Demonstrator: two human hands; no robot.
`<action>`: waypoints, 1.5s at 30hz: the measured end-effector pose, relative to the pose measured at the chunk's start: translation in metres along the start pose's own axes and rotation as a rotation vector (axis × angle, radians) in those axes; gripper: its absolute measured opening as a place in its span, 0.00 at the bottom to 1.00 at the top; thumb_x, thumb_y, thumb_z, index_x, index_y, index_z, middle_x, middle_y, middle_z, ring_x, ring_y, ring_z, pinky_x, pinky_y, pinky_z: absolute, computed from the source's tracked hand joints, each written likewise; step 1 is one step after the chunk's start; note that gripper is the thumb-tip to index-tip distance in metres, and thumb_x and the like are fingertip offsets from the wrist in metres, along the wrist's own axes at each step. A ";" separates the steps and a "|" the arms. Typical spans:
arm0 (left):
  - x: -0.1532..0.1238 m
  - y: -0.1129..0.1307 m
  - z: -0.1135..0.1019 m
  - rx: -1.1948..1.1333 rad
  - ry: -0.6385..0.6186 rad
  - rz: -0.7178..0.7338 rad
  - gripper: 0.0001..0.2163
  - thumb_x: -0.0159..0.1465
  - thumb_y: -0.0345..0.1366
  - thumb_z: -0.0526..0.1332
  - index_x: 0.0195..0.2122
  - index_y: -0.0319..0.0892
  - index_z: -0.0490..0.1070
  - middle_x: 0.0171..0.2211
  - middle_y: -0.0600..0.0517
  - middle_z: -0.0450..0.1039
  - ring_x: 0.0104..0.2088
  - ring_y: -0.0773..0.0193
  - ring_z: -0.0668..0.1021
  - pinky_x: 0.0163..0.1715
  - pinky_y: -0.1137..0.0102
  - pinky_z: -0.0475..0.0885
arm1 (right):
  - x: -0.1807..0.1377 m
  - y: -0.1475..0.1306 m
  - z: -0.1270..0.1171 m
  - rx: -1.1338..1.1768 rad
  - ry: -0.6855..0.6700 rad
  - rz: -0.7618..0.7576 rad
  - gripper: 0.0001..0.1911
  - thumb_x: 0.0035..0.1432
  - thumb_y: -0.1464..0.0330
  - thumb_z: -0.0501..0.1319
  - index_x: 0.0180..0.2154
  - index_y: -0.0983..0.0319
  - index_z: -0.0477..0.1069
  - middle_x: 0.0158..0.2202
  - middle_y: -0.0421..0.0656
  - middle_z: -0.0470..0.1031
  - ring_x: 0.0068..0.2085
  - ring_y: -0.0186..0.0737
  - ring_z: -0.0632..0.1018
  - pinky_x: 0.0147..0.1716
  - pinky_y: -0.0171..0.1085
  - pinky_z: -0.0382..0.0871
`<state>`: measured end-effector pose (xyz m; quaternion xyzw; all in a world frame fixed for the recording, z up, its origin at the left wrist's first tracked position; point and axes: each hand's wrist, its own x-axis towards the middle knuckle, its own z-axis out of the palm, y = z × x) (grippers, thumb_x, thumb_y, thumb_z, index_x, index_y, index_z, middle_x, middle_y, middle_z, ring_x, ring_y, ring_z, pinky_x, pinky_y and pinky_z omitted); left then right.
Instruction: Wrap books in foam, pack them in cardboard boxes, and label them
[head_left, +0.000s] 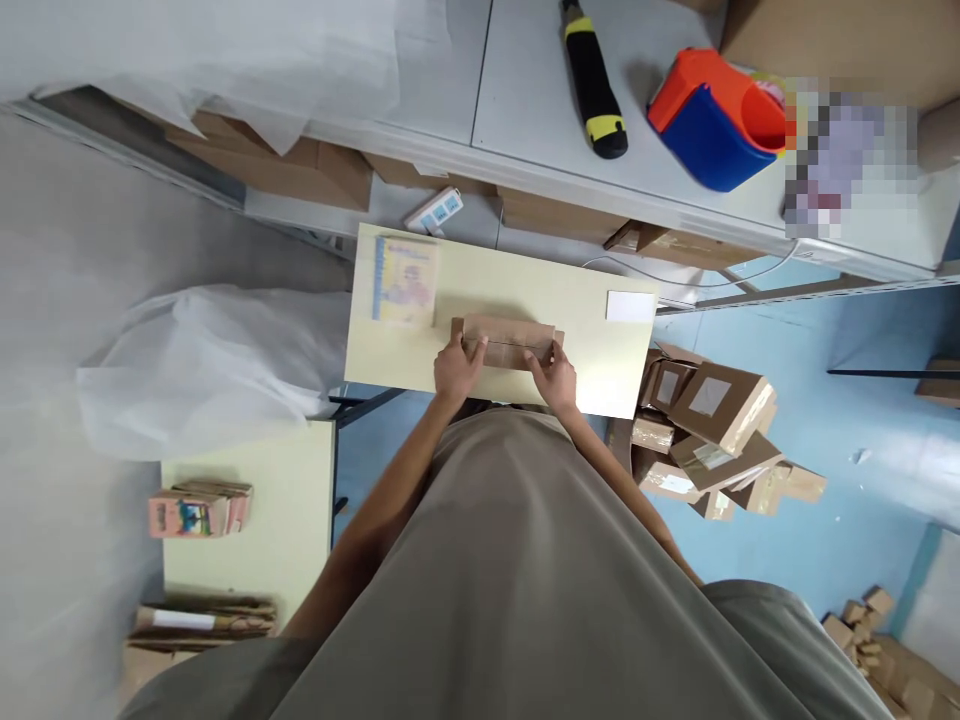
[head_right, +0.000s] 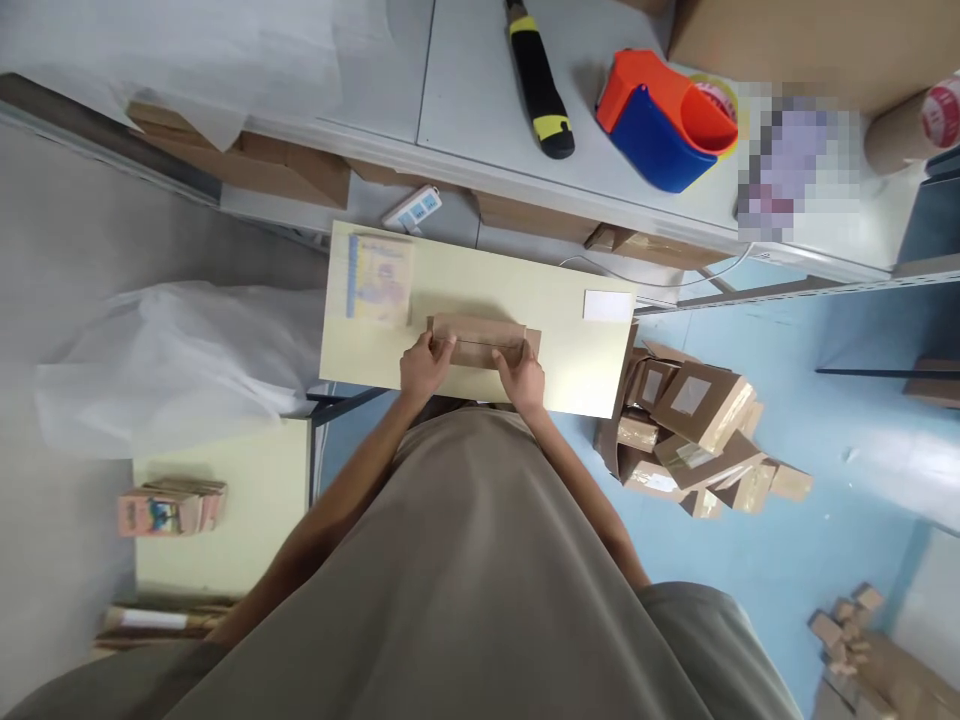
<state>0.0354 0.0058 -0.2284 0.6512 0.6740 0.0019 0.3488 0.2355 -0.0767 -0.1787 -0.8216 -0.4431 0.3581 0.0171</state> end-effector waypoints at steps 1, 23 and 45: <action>0.000 0.003 0.000 0.000 -0.006 0.001 0.38 0.76 0.68 0.53 0.66 0.38 0.74 0.51 0.31 0.86 0.54 0.32 0.86 0.55 0.51 0.77 | 0.002 -0.001 0.002 -0.006 0.029 0.007 0.32 0.83 0.49 0.48 0.71 0.64 0.66 0.60 0.59 0.81 0.55 0.50 0.85 0.50 0.39 0.77; 0.063 -0.052 -0.048 -0.551 -0.145 0.315 0.20 0.67 0.43 0.66 0.57 0.42 0.83 0.59 0.43 0.83 0.47 0.56 0.86 0.52 0.64 0.83 | 0.011 0.049 0.016 0.835 0.324 -0.169 0.30 0.67 0.44 0.70 0.62 0.52 0.85 0.56 0.49 0.79 0.50 0.49 0.86 0.54 0.52 0.87; 0.090 -0.042 -0.012 -0.527 -0.173 0.069 0.18 0.62 0.37 0.70 0.54 0.40 0.84 0.51 0.41 0.88 0.52 0.48 0.87 0.59 0.55 0.82 | 0.076 0.061 0.038 0.720 0.155 -0.003 0.25 0.64 0.49 0.69 0.53 0.59 0.83 0.59 0.52 0.86 0.50 0.52 0.88 0.52 0.53 0.87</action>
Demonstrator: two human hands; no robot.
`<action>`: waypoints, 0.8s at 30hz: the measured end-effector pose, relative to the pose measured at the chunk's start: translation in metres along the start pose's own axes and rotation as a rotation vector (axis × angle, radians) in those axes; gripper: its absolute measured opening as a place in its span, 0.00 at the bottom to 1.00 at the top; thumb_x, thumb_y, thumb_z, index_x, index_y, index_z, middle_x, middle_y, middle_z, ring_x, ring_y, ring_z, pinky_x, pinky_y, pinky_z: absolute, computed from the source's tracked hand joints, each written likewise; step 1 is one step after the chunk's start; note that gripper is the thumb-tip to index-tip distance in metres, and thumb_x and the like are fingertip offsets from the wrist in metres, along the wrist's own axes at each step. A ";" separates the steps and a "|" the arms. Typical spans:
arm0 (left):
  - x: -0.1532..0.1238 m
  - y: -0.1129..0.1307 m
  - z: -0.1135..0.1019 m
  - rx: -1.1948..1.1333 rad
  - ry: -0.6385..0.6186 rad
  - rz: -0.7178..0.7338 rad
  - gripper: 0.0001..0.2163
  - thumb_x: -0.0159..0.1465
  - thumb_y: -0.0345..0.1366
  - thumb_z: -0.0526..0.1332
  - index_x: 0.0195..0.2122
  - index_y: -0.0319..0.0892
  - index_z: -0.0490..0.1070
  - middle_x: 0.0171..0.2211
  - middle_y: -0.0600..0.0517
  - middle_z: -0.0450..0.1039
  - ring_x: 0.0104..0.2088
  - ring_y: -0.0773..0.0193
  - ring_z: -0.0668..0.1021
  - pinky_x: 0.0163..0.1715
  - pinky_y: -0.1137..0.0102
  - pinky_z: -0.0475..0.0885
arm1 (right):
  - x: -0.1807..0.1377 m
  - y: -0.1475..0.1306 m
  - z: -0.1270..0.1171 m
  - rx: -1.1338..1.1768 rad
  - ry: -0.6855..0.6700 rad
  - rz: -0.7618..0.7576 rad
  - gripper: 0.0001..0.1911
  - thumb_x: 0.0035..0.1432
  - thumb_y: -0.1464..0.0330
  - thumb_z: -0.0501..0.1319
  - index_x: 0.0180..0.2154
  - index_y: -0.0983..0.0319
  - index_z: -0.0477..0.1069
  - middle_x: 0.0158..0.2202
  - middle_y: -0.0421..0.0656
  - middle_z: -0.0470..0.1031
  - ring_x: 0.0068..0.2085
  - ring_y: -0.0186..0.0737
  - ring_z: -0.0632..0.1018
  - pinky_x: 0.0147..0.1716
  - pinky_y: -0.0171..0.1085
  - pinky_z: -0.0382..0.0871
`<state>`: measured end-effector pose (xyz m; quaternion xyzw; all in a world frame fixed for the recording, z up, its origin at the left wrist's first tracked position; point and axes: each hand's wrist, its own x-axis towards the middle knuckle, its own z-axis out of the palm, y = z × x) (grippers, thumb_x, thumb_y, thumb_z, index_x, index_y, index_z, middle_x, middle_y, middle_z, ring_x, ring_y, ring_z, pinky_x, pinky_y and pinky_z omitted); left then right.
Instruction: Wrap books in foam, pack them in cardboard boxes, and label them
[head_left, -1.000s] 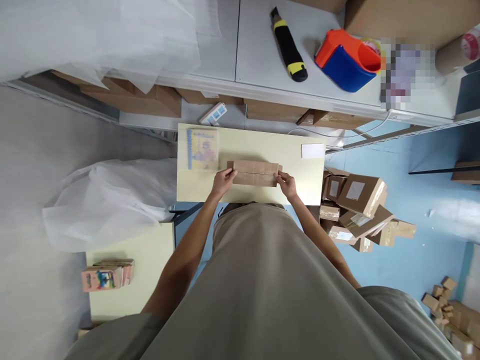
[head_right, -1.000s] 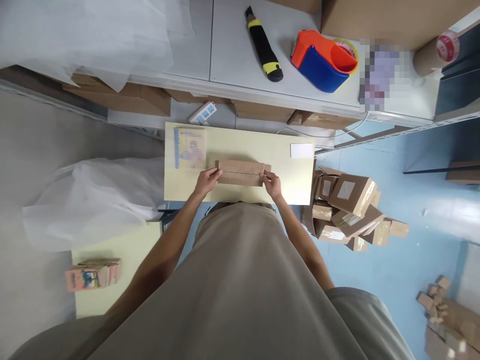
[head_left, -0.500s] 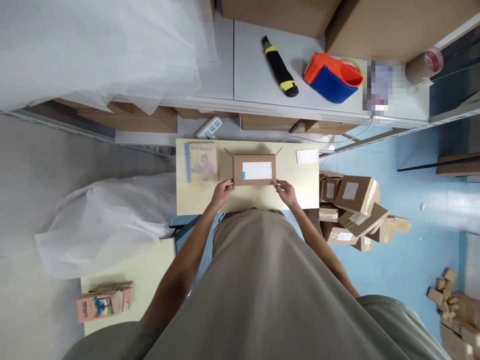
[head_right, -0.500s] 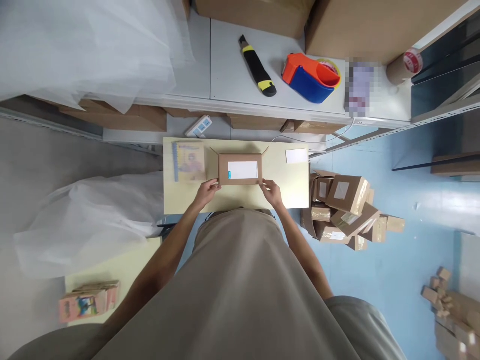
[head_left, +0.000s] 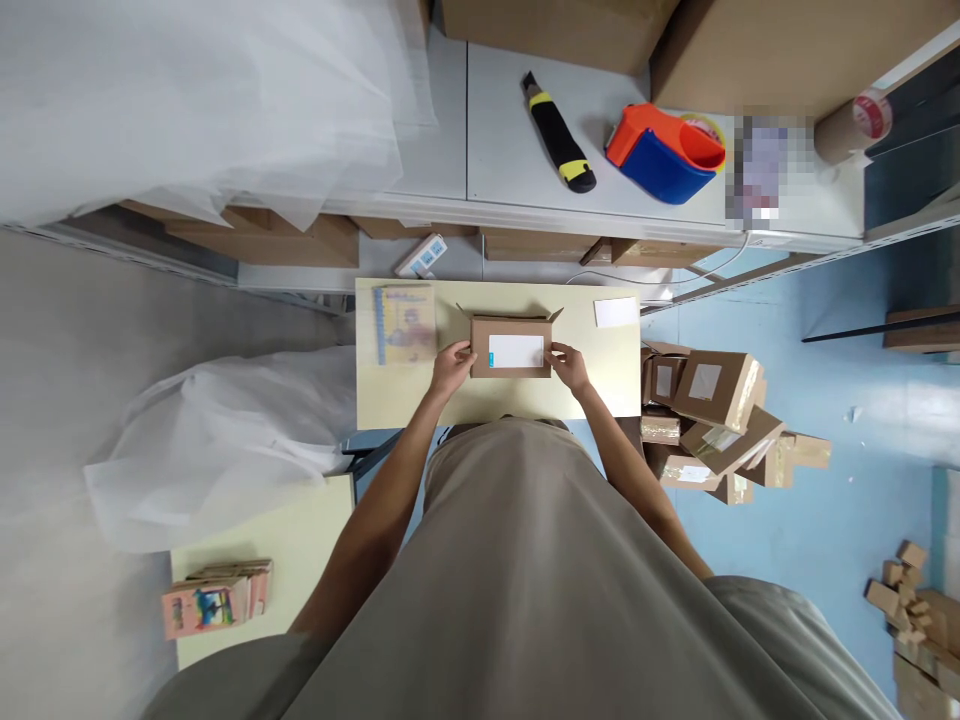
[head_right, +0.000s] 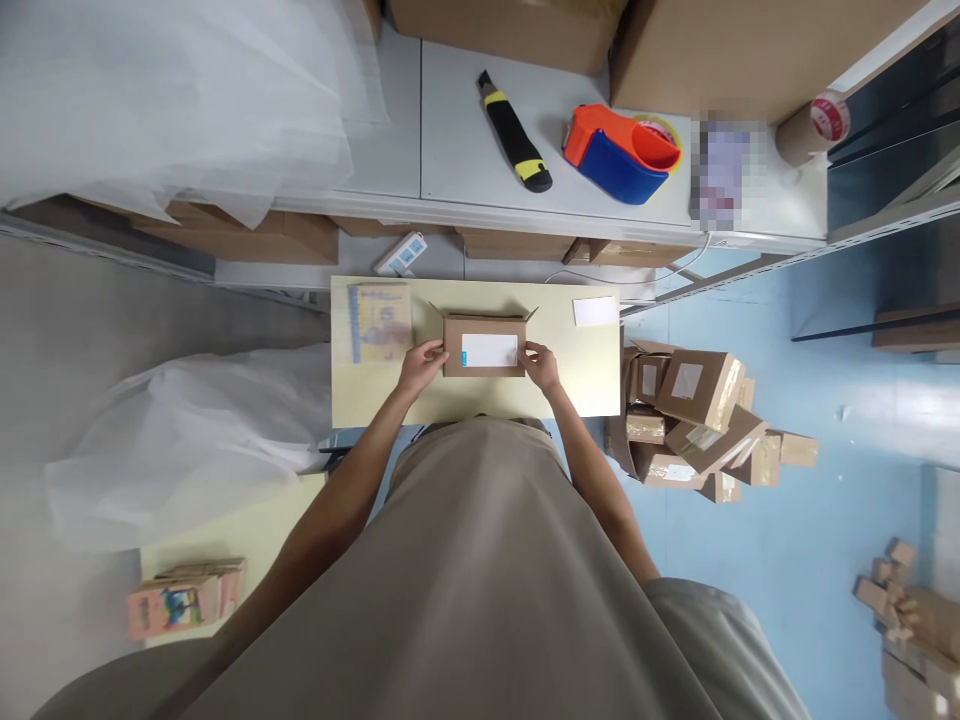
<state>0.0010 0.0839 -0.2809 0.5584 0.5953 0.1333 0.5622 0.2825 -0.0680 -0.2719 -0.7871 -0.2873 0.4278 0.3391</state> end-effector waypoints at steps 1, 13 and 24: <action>-0.002 0.002 -0.001 0.006 0.019 0.023 0.18 0.62 0.37 0.70 0.54 0.41 0.83 0.50 0.42 0.88 0.52 0.48 0.87 0.58 0.55 0.82 | -0.002 -0.002 0.001 0.013 0.002 -0.023 0.26 0.64 0.47 0.69 0.53 0.59 0.82 0.60 0.52 0.85 0.50 0.53 0.88 0.52 0.53 0.87; -0.037 -0.015 0.008 0.088 0.018 0.057 0.13 0.64 0.36 0.66 0.49 0.44 0.79 0.53 0.41 0.85 0.52 0.49 0.87 0.57 0.56 0.84 | -0.032 0.008 -0.001 0.074 -0.038 0.015 0.34 0.55 0.39 0.74 0.50 0.56 0.77 0.56 0.55 0.86 0.60 0.64 0.86 0.55 0.56 0.85; -0.087 0.040 0.010 0.398 0.215 0.535 0.23 0.73 0.30 0.58 0.68 0.46 0.75 0.65 0.38 0.74 0.68 0.43 0.74 0.74 0.49 0.69 | -0.064 -0.043 -0.039 -0.371 0.187 -0.414 0.24 0.80 0.59 0.54 0.70 0.55 0.72 0.71 0.56 0.74 0.73 0.58 0.73 0.73 0.61 0.73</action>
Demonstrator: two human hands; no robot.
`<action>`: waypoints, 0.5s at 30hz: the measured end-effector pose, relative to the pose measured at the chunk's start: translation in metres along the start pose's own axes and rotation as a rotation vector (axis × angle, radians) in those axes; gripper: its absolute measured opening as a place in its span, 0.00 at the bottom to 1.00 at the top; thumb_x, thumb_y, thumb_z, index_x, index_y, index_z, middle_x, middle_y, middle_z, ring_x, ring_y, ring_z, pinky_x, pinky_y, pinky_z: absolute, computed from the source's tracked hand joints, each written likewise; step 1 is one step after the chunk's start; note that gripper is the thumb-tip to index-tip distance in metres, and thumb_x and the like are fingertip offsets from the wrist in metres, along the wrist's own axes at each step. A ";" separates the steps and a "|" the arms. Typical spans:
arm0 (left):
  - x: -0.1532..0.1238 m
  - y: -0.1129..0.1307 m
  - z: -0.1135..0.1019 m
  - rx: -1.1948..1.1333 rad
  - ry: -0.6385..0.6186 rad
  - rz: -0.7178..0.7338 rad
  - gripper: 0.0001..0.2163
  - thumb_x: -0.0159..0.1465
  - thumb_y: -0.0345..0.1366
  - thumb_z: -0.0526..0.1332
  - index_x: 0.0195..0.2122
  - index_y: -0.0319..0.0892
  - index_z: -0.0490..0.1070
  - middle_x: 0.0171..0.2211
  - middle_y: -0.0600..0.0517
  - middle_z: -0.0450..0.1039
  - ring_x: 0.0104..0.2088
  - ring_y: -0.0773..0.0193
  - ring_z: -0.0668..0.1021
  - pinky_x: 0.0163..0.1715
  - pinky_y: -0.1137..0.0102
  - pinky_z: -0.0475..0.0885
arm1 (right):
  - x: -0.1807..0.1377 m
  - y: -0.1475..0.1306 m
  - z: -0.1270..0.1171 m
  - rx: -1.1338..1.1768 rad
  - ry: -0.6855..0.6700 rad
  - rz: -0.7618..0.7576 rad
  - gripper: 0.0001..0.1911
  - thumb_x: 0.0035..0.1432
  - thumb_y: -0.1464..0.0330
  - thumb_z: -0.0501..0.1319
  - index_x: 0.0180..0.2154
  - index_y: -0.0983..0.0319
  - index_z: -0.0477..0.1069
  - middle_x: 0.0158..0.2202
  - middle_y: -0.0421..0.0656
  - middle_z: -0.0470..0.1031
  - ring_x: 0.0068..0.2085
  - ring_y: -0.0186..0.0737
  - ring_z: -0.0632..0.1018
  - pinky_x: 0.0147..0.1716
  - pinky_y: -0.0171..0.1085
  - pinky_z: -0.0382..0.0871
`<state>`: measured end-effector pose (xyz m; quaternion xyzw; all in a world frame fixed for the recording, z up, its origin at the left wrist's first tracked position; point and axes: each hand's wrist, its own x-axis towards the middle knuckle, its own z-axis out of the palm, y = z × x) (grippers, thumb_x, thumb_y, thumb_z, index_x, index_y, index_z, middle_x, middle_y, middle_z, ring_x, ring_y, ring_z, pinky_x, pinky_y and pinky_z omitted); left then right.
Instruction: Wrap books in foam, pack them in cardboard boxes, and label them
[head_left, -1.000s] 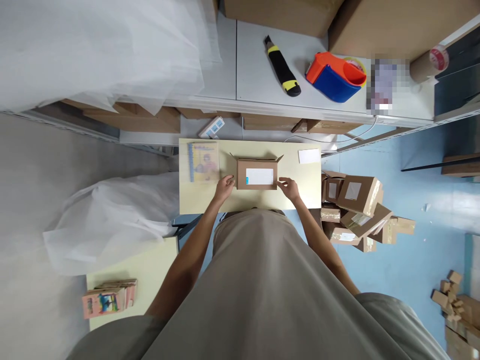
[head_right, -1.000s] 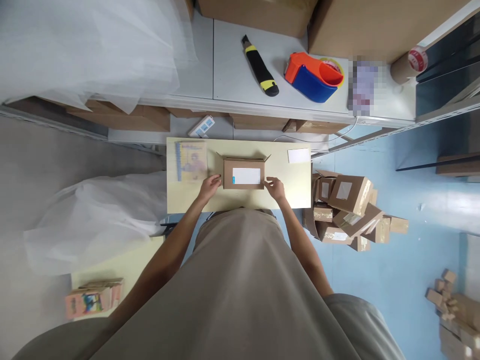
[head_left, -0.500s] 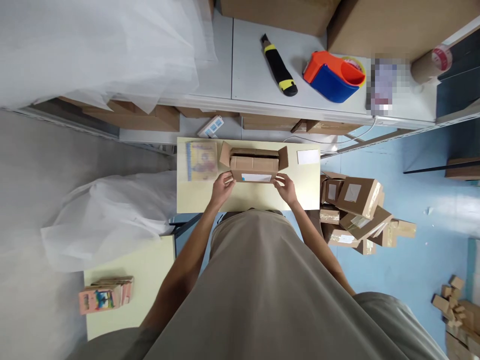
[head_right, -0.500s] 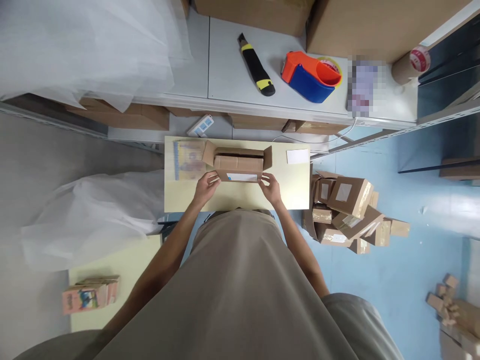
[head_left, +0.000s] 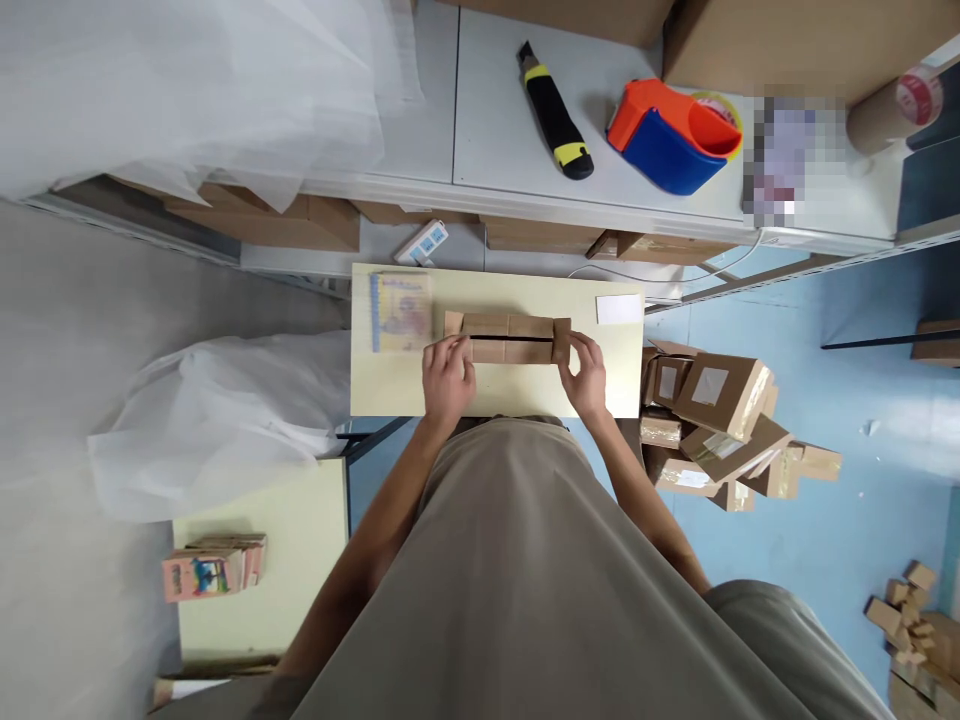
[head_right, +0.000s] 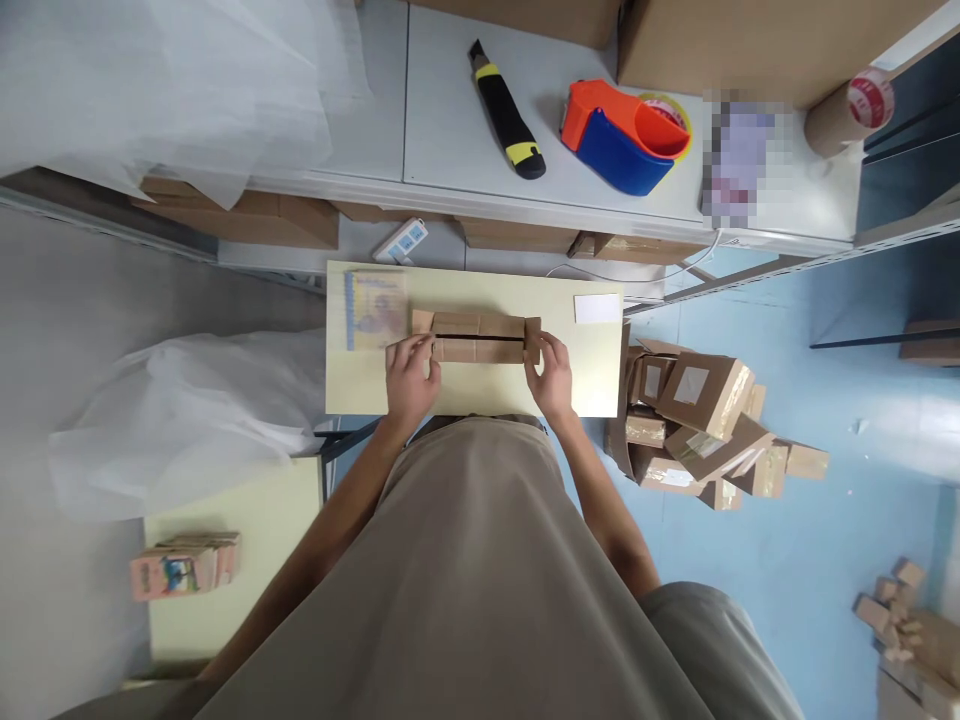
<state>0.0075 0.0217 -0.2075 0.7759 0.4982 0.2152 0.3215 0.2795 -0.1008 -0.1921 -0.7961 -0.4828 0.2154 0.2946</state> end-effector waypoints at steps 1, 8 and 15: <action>0.005 0.005 0.001 0.025 -0.051 0.032 0.21 0.73 0.30 0.58 0.66 0.46 0.76 0.64 0.38 0.75 0.68 0.41 0.74 0.75 0.47 0.67 | 0.008 -0.004 0.001 -0.050 -0.058 -0.055 0.24 0.81 0.62 0.52 0.70 0.55 0.73 0.71 0.55 0.74 0.74 0.57 0.72 0.74 0.61 0.71; 0.022 -0.001 0.022 0.119 -0.200 0.014 0.26 0.68 0.35 0.69 0.67 0.40 0.73 0.69 0.30 0.66 0.72 0.29 0.66 0.77 0.37 0.60 | 0.076 0.000 0.029 -0.301 -0.310 -0.189 0.28 0.75 0.73 0.56 0.73 0.65 0.70 0.77 0.58 0.68 0.77 0.62 0.68 0.76 0.64 0.65; 0.011 -0.017 0.032 0.135 -0.180 -0.027 0.35 0.69 0.35 0.68 0.76 0.37 0.63 0.69 0.29 0.62 0.74 0.31 0.66 0.77 0.38 0.62 | 0.099 0.014 0.024 -0.330 -0.456 -0.217 0.29 0.72 0.66 0.70 0.71 0.64 0.73 0.73 0.60 0.74 0.71 0.66 0.75 0.71 0.60 0.70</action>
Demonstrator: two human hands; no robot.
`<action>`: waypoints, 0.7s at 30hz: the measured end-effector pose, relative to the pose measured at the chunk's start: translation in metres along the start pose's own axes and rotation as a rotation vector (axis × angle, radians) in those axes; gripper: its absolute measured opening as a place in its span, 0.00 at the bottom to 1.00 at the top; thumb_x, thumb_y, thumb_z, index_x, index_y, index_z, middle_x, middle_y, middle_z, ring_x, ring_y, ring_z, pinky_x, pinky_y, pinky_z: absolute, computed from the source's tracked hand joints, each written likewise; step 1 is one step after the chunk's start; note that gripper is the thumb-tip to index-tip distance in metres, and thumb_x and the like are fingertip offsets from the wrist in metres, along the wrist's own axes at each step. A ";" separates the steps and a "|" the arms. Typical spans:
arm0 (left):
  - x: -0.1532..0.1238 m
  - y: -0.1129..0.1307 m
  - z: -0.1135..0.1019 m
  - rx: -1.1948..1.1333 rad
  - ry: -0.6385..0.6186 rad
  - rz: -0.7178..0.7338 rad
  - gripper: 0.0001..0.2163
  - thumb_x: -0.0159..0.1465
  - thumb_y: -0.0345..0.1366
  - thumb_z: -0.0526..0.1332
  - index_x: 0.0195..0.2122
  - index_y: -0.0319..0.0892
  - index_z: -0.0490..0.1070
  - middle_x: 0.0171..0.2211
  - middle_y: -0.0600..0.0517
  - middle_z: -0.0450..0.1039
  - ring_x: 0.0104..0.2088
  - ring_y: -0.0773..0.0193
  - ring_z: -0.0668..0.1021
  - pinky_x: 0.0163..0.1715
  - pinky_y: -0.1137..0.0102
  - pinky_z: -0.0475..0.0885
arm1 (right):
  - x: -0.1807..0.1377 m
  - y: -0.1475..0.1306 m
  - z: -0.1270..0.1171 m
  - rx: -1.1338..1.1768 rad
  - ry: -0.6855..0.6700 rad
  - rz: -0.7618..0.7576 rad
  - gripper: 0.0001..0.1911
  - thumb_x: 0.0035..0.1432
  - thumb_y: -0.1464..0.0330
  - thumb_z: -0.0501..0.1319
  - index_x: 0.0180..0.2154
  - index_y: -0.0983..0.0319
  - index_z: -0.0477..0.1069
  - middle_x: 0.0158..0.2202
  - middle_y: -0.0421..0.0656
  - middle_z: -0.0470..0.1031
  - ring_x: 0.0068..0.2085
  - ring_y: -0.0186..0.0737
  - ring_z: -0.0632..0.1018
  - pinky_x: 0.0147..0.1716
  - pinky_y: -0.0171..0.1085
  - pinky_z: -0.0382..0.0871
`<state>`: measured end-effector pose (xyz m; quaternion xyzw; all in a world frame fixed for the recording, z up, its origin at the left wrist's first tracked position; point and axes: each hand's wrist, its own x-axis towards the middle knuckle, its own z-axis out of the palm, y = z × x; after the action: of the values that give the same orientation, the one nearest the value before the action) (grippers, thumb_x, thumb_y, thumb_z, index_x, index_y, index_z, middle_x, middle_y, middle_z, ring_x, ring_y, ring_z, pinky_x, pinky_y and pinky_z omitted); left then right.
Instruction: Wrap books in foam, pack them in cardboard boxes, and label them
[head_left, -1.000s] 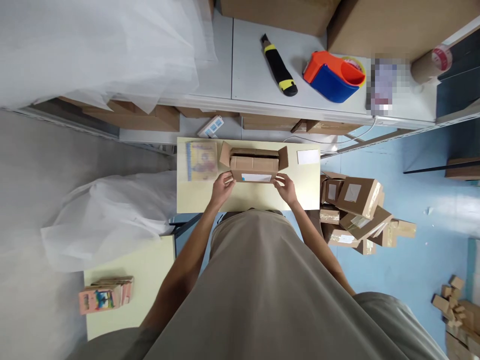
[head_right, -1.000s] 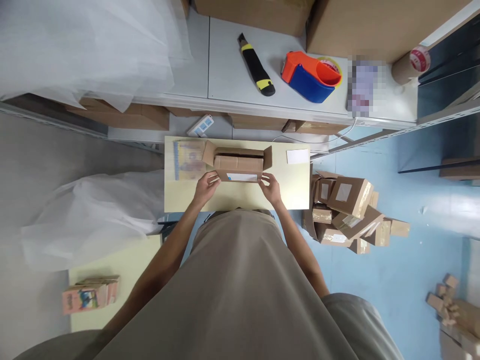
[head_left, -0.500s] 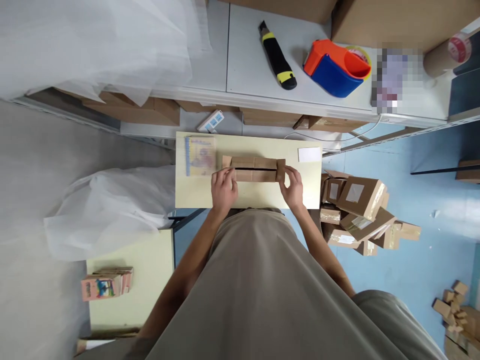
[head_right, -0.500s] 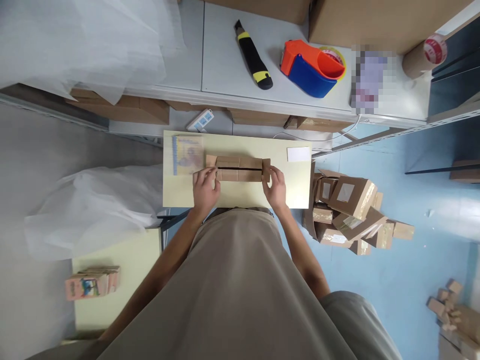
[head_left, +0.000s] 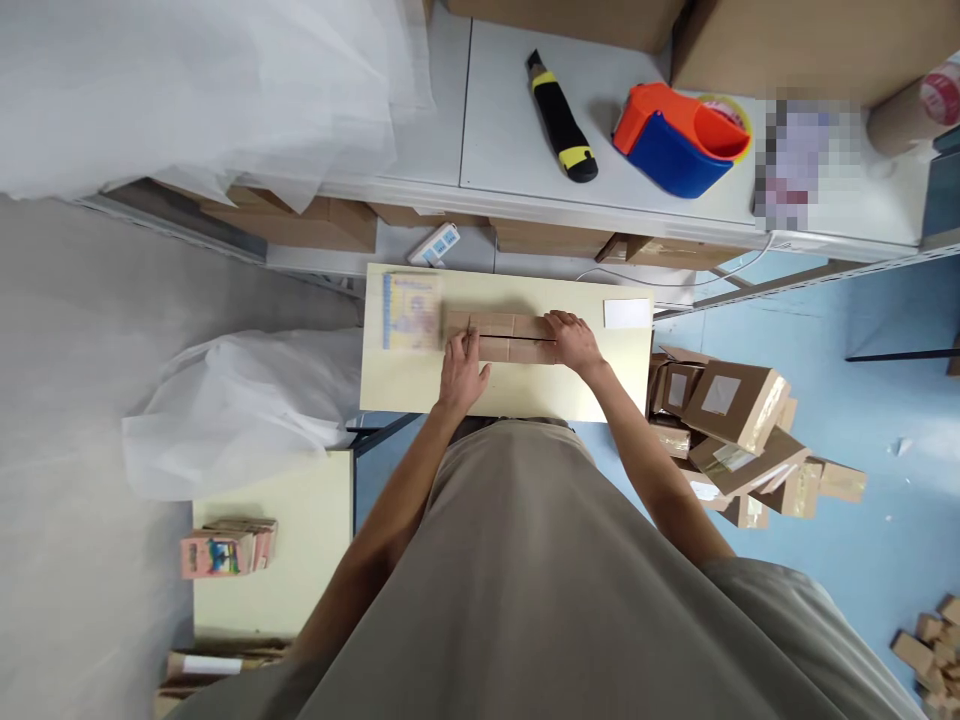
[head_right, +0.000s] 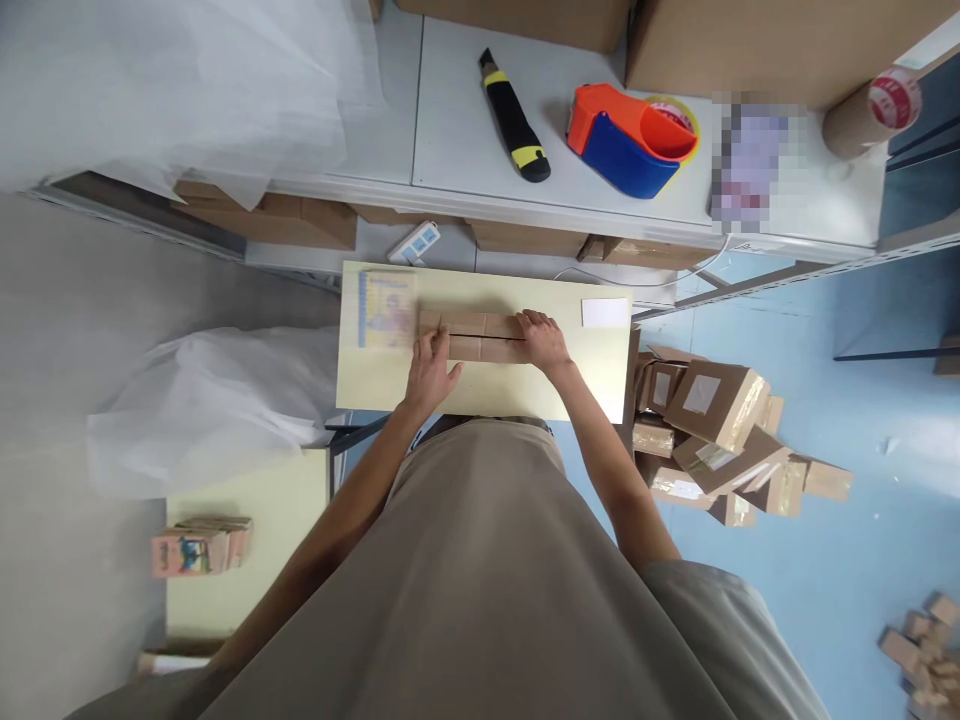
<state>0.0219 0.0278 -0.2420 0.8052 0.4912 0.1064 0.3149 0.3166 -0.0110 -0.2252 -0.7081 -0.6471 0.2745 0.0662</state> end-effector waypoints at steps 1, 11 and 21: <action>0.000 -0.001 0.002 -0.007 0.003 -0.005 0.35 0.69 0.35 0.69 0.76 0.37 0.62 0.70 0.28 0.62 0.74 0.31 0.65 0.77 0.38 0.62 | 0.000 0.002 -0.001 -0.001 0.003 -0.006 0.30 0.71 0.66 0.71 0.70 0.63 0.73 0.73 0.60 0.74 0.70 0.65 0.76 0.70 0.59 0.71; 0.004 -0.008 0.006 -0.114 0.071 -0.140 0.35 0.67 0.36 0.72 0.73 0.40 0.64 0.68 0.32 0.67 0.75 0.35 0.68 0.78 0.43 0.63 | 0.007 0.003 -0.013 -0.043 -0.026 -0.018 0.25 0.70 0.65 0.72 0.66 0.60 0.77 0.65 0.56 0.78 0.57 0.60 0.85 0.61 0.51 0.79; 0.005 -0.005 -0.008 -0.275 0.108 -0.207 0.07 0.74 0.42 0.66 0.41 0.47 0.72 0.54 0.41 0.76 0.60 0.49 0.81 0.68 0.53 0.74 | 0.025 0.020 -0.008 0.238 0.147 0.255 0.22 0.81 0.59 0.57 0.67 0.61 0.73 0.49 0.53 0.89 0.50 0.59 0.87 0.54 0.51 0.80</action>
<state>0.0169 0.0371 -0.2400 0.6928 0.5684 0.1826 0.4045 0.3381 0.0122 -0.2347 -0.7899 -0.5084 0.3026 0.1613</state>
